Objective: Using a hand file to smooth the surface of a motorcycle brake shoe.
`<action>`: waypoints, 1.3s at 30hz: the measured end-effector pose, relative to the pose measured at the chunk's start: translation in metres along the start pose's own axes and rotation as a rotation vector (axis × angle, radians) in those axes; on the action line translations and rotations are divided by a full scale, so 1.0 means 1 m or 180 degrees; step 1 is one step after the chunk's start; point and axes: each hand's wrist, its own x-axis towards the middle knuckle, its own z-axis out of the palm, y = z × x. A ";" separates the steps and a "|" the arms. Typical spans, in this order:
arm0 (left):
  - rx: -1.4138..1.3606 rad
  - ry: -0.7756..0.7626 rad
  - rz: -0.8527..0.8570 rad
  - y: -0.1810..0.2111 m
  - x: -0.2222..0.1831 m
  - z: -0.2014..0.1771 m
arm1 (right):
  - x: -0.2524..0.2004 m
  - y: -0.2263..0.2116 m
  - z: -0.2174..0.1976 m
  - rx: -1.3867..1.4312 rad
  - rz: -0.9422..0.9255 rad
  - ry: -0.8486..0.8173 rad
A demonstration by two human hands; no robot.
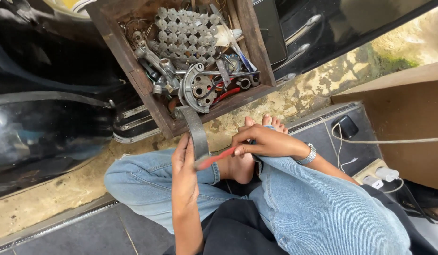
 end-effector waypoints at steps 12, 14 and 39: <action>-0.0276 0.0239 -0.0227 -0.029 0.000 -0.013 | -0.009 -0.023 -0.009 -0.0114 0.0513 -0.0050; -0.0456 0.0139 0.0003 -0.012 0.002 -0.002 | -0.020 -0.015 -0.013 0.0538 -0.0237 -0.0229; -0.0778 0.0210 0.0319 0.032 -0.014 0.022 | -0.012 -0.040 -0.008 0.0758 -0.0824 -0.0007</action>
